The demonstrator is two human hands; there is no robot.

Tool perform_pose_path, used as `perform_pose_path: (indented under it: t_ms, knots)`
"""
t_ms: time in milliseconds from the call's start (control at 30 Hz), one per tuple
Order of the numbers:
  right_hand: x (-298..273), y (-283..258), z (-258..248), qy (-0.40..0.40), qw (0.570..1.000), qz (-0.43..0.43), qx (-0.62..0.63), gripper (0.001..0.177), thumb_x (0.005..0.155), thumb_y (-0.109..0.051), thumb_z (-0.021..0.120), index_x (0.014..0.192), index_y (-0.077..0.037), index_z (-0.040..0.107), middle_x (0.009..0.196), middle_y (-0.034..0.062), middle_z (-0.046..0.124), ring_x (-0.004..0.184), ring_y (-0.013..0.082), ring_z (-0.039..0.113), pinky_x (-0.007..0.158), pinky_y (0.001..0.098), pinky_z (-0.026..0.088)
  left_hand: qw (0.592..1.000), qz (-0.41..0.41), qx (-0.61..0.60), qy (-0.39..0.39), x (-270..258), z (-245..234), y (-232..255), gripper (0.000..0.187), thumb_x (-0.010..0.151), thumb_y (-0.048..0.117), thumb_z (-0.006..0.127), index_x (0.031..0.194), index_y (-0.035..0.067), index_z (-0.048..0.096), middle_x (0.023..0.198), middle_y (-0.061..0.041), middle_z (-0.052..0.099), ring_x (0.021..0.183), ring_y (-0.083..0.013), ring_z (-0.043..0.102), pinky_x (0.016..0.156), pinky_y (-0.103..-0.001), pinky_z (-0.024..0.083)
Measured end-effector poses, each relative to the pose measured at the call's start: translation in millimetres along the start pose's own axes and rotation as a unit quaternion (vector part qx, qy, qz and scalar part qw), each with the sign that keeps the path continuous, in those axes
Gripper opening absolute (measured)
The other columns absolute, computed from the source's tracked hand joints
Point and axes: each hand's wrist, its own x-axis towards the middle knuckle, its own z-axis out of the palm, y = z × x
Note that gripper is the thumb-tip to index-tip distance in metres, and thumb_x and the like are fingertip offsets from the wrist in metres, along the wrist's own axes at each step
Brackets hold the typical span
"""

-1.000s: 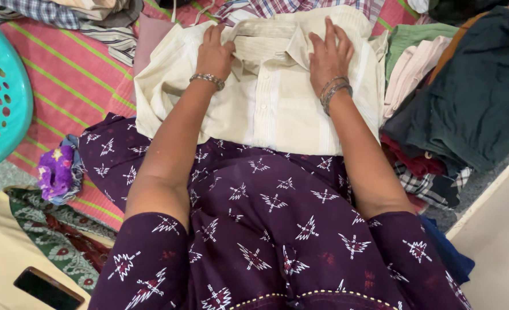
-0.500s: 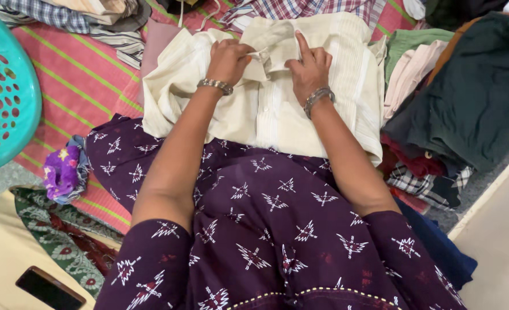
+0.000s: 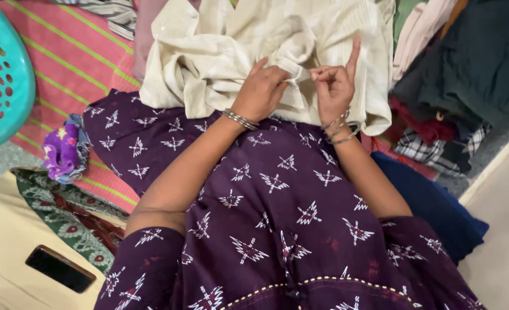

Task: The person buttons a white shirt by hand while sitting on a mat. They align the placket, fasten buttons one by one, and smooth the fabric. The shirt remains on the lap throughout the clip.

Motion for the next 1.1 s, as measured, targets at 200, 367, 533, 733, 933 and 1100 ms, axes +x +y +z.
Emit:
perform_pose_path:
  t_ms: [200,367,533,733,933,1100]
  knots:
    - [-5,3,-10,0.056,0.977,0.176,0.109,0.007,0.104,0.001,0.060,0.111,0.002,0.059,0.108,0.0138,0.068,0.089,0.0148,0.071,0.081,0.0297,0.064,1.000,-0.011,-0.018,-0.009,-20,17,5,0.012,0.095,0.010,0.065,0.106,0.006,0.067,0.104,-0.012,0.070,0.104,-0.0312,0.065,0.108,-0.046,0.044]
    - [-3,-1,-2,0.006,0.977,0.212,-0.034,0.014,0.104,-0.012,0.066,0.103,0.002,0.065,0.084,0.0069,0.071,0.070,0.0121,0.068,0.061,0.0251,0.056,0.999,0.025,-0.020,0.015,-28,10,11,0.023,0.091,0.021,0.072,0.106,0.005,0.068,0.099,-0.011,0.069,0.097,-0.0304,0.065,0.099,-0.045,0.044]
    - [13,1,13,-0.014,0.958,0.196,-0.207,0.020,0.099,-0.020,0.072,0.090,-0.002,0.069,0.068,0.0008,0.069,0.050,0.0106,0.066,0.043,0.0229,0.048,1.000,0.002,0.023,-0.020,-28,13,17,0.017,0.093,0.024,0.072,0.101,0.008,0.071,0.088,-0.009,0.066,0.091,-0.0284,0.065,0.096,-0.043,0.044]
    - [21,14,-5,0.019,0.949,0.315,0.016,0.026,0.100,-0.017,0.070,0.081,-0.002,0.062,0.065,0.0040,0.064,0.051,0.0098,0.063,0.041,0.0231,0.044,0.995,-0.047,-0.029,0.080,-24,7,10,0.021,0.096,0.022,0.072,0.103,0.003,0.068,0.094,-0.013,0.068,0.086,-0.0302,0.065,0.081,-0.041,0.052]
    - [6,22,-19,0.004,0.954,0.283,0.098,0.019,0.097,-0.010,0.069,0.115,-0.004,0.065,0.072,0.0036,0.066,0.055,0.0101,0.064,0.046,0.0216,0.047,0.933,-0.269,-0.163,0.173,-23,-8,-2,0.025,0.093,0.024,0.073,0.099,0.000,0.068,0.080,-0.011,0.071,0.069,-0.0157,0.063,0.067,-0.031,0.052]
    - [6,17,-17,-0.027,0.948,0.298,0.109,0.021,0.101,-0.009,0.066,0.120,0.000,0.067,0.079,0.0062,0.071,0.062,0.0108,0.065,0.054,0.0226,0.049,0.949,-0.202,-0.149,0.189,-22,-7,1,0.026,0.090,0.023,0.075,0.101,0.000,0.067,0.086,-0.012,0.072,0.075,-0.0194,0.067,0.071,-0.032,0.054]
